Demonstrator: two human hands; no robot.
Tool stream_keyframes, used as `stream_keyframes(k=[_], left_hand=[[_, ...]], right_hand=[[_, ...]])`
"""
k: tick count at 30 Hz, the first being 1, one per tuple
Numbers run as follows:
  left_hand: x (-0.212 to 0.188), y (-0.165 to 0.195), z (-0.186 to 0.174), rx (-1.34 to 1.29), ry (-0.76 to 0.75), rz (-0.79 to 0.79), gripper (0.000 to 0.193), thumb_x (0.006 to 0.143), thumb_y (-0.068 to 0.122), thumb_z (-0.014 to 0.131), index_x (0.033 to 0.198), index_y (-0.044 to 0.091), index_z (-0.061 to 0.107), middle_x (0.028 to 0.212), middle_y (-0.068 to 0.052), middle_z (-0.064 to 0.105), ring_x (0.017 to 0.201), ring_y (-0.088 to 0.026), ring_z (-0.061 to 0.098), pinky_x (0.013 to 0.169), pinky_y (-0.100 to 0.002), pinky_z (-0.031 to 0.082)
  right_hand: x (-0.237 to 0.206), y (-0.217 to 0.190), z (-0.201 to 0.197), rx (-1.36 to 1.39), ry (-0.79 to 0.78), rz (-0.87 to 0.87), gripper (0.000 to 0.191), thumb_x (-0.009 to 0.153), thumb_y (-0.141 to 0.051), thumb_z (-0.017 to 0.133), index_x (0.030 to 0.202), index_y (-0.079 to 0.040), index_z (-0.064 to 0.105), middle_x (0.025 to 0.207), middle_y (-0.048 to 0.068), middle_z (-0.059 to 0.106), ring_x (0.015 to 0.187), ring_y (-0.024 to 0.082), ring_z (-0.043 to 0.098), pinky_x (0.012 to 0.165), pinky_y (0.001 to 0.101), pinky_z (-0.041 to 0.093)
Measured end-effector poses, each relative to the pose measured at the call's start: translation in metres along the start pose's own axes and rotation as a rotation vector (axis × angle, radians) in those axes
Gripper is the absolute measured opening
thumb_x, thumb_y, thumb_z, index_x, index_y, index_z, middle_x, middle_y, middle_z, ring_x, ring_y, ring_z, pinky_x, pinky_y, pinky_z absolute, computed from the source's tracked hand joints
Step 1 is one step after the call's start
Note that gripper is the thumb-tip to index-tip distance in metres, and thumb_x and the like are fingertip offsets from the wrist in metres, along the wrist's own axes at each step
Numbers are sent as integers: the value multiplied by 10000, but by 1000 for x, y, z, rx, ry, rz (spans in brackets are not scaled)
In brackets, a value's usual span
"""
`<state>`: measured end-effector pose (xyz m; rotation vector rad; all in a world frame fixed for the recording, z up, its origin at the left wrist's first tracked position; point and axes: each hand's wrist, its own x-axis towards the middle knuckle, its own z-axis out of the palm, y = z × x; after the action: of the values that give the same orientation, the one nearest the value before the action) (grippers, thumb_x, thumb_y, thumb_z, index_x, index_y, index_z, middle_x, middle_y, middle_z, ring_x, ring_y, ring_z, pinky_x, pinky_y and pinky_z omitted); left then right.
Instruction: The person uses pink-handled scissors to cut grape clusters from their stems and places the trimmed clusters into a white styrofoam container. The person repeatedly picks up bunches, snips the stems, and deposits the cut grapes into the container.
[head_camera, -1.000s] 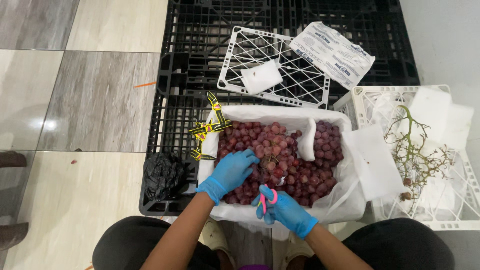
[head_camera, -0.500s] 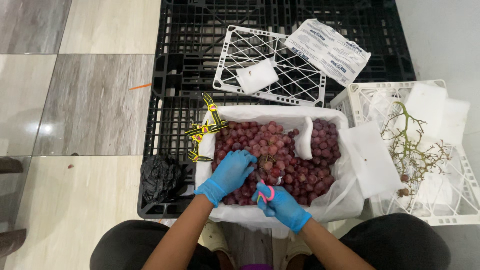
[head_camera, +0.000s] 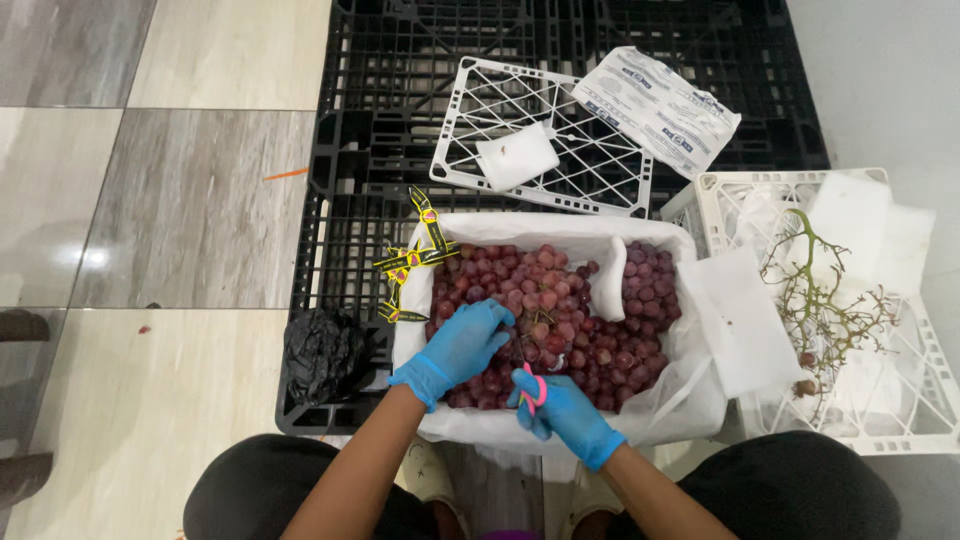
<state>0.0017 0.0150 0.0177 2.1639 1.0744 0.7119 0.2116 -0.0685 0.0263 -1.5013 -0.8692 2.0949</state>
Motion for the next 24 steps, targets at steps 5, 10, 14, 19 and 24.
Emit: stream_keyframes(k=[5, 10, 14, 19, 24], left_hand=[[1, 3, 0, -33, -52, -74, 159, 917, 95, 654, 1062, 56, 601, 1063, -168, 613, 960, -400, 617, 800, -491, 492], [3, 5, -1, -64, -17, -42, 197, 903, 88, 654, 1080, 44, 581, 1076, -177, 603, 958, -403, 614, 786, -487, 490], [6, 6, -18, 37, -8, -34, 158, 911, 92, 672, 1058, 60, 622, 1067, -156, 608, 995, -381, 609, 847, -465, 501], [0, 19, -36, 436, -33, -59, 278, 711, 101, 742, 989, 122, 734, 1142, -134, 594, 1063, -360, 551, 837, -460, 477], [3, 27, -6, 382, -100, -63, 409, 669, 302, 840, 979, 64, 721, 1108, -137, 569, 1082, -346, 517, 831, -469, 459]], right_hand=[[0, -1, 0, -3, 23, -63, 446, 917, -460, 677, 748, -47, 677, 579, 64, 600, 432, 133, 472, 439, 298, 352], [6, -2, -1, 14, 4, -89, 521, 955, -510, 648, 751, -30, 652, 572, 54, 585, 448, 118, 491, 456, 284, 371], [3, -5, 0, -138, 9, -65, 448, 909, -463, 710, 814, -25, 722, 558, 64, 576, 411, 119, 460, 424, 296, 349], [-12, -11, -4, -300, 55, 148, 502, 891, -492, 712, 803, 2, 726, 572, 113, 658, 395, 134, 517, 418, 288, 382], [-9, -9, -3, -190, -5, 83, 535, 903, -525, 680, 817, 2, 705, 595, 124, 679, 405, 148, 544, 435, 285, 434]])
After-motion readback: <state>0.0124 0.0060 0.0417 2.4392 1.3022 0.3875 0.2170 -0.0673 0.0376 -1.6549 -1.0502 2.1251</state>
